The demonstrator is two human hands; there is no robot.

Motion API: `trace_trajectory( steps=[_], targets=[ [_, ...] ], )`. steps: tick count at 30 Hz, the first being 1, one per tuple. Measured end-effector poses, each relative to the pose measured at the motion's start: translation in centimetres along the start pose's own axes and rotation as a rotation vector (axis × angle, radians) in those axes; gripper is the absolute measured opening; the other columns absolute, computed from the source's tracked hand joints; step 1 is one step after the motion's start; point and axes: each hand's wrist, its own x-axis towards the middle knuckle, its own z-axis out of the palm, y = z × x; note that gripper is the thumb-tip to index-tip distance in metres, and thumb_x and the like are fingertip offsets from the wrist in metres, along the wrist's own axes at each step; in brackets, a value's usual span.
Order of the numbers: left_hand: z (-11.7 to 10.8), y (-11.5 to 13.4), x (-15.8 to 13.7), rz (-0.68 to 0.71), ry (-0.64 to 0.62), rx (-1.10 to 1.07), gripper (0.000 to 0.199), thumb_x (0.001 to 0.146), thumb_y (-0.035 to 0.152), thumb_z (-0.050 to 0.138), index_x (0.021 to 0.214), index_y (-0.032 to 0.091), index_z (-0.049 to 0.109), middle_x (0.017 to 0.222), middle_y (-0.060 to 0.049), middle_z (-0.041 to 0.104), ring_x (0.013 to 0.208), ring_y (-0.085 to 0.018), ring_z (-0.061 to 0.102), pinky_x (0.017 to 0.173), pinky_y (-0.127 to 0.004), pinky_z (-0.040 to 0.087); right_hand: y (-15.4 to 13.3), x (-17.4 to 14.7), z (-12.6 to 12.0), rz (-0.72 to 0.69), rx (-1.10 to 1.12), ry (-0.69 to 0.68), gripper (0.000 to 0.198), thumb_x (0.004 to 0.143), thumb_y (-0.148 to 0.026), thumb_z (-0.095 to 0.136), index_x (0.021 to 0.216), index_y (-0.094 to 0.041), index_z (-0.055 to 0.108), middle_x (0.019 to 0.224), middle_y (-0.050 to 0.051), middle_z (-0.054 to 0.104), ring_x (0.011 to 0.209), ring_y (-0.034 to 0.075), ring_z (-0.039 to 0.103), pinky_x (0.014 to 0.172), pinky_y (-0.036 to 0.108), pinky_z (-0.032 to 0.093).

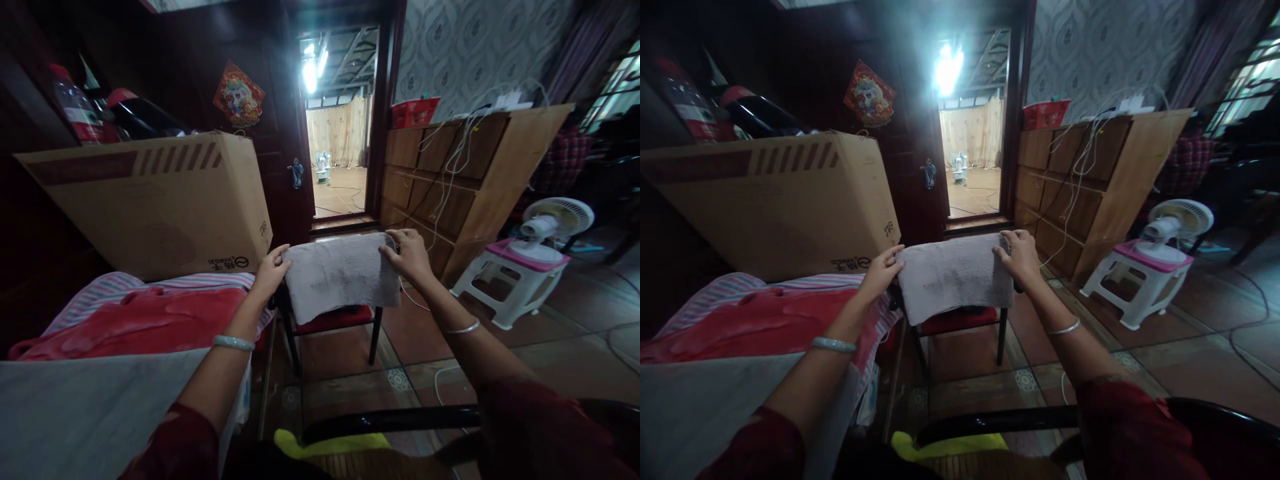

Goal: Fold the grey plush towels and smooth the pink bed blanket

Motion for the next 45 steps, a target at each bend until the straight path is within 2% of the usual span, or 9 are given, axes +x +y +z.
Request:
trace_trajectory(
  steps=[2,5,8,11,17,23,35,41,45],
  targets=[
    [-0.3,0.3,-0.3,0.007,0.123,0.107,0.054,0.084,0.028,0.064,0.136,0.015,0.062,0.099,-0.007,0.074,0.071,-0.016,0.066,0.060,-0.028,0.056,-0.9,-0.1,-0.4,-0.149,-0.087,-0.018,0.060,0.090,-0.052,0.060,0.141,-0.021,0.061,0.137,0.020,0.056,0.127,0.042,0.051,0.104,0.061,0.046],
    [0.1,1.1,-0.9,0.204,0.280,0.469,0.048,0.086,0.034,0.067,0.131,0.016,0.064,0.118,-0.013,0.071,0.101,-0.025,0.070,0.088,-0.040,0.059,-2.4,0.2,-0.6,-0.366,-0.175,-0.136,0.078,0.090,-0.061,0.061,0.156,-0.025,0.043,0.156,0.017,0.044,0.143,0.043,0.037,0.113,0.065,0.034],
    [1.5,2.2,-1.3,0.478,0.114,0.831,0.075,0.079,0.042,0.079,0.145,0.018,0.054,0.149,-0.017,0.055,0.138,-0.034,0.051,0.116,-0.049,0.041,-2.9,1.0,-0.4,-0.492,-0.203,-0.262,0.092,0.086,-0.067,0.065,0.163,-0.027,0.031,0.162,0.015,0.040,0.148,0.042,0.032,0.117,0.066,0.026],
    [3.2,3.0,-1.1,0.553,-0.102,1.068,0.097,0.074,0.049,0.085,0.156,0.020,0.042,0.163,-0.018,0.039,0.151,-0.037,0.033,0.124,-0.055,0.026,-2.4,1.8,0.0,-0.569,-0.172,-0.357,0.099,0.084,-0.069,0.067,0.164,-0.024,0.029,0.155,0.017,0.048,0.141,0.041,0.043,0.115,0.062,0.030],
    [3.8,3.1,0.1,0.520,-0.213,1.219,0.083,0.082,0.050,0.079,0.152,0.022,0.044,0.136,-0.014,0.061,0.121,-0.032,0.058,0.103,-0.047,0.045,-1.1,1.9,0.9,-0.606,-0.131,-0.327,0.085,0.086,-0.070,0.065,0.153,-0.020,0.047,0.140,0.018,0.060,0.123,0.037,0.056,0.103,0.052,0.041],
    [3.2,2.4,0.6,0.597,-0.207,1.314,0.078,0.084,0.052,0.076,0.148,0.019,0.047,0.122,-0.014,0.064,0.105,-0.030,0.060,0.090,-0.042,0.048,-0.8,0.9,2.2,-0.603,-0.120,-0.208,0.076,0.091,-0.065,0.060,0.153,-0.022,0.047,0.130,0.016,0.064,0.117,0.036,0.056,0.101,0.052,0.041],
    [1.4,3.0,0.5,0.663,-0.357,1.305,0.109,0.071,0.053,0.087,0.160,0.025,0.031,0.144,-0.018,0.051,0.124,-0.035,0.054,0.107,-0.046,0.037,0.1,2.0,1.3,-0.633,-0.059,-0.353,0.092,0.085,-0.074,0.061,0.158,-0.022,0.042,0.144,0.018,0.056,0.128,0.040,0.051,0.108,0.058,0.038],
    [1.4,2.6,0.4,0.585,-0.341,1.347,0.109,0.075,0.047,0.085,0.164,0.027,0.025,0.130,-0.017,0.056,0.116,-0.035,0.053,0.101,-0.046,0.038,1.2,3.2,-0.5,-0.726,-0.076,-0.484,0.102,0.078,-0.050,0.077,0.163,-0.021,0.030,0.153,0.018,0.047,0.137,0.039,0.045,0.113,0.056,0.038],
    [1.6,2.6,0.7,0.583,-0.327,1.358,0.103,0.079,0.040,0.083,0.164,0.027,0.025,0.129,-0.017,0.057,0.115,-0.034,0.054,0.100,-0.045,0.039,2.2,3.0,-0.9,-0.649,-0.095,-0.497,0.099,0.078,-0.031,0.075,0.164,-0.026,0.027,0.144,0.016,0.053,0.129,0.036,0.054,0.104,0.051,0.049]
  ],
)
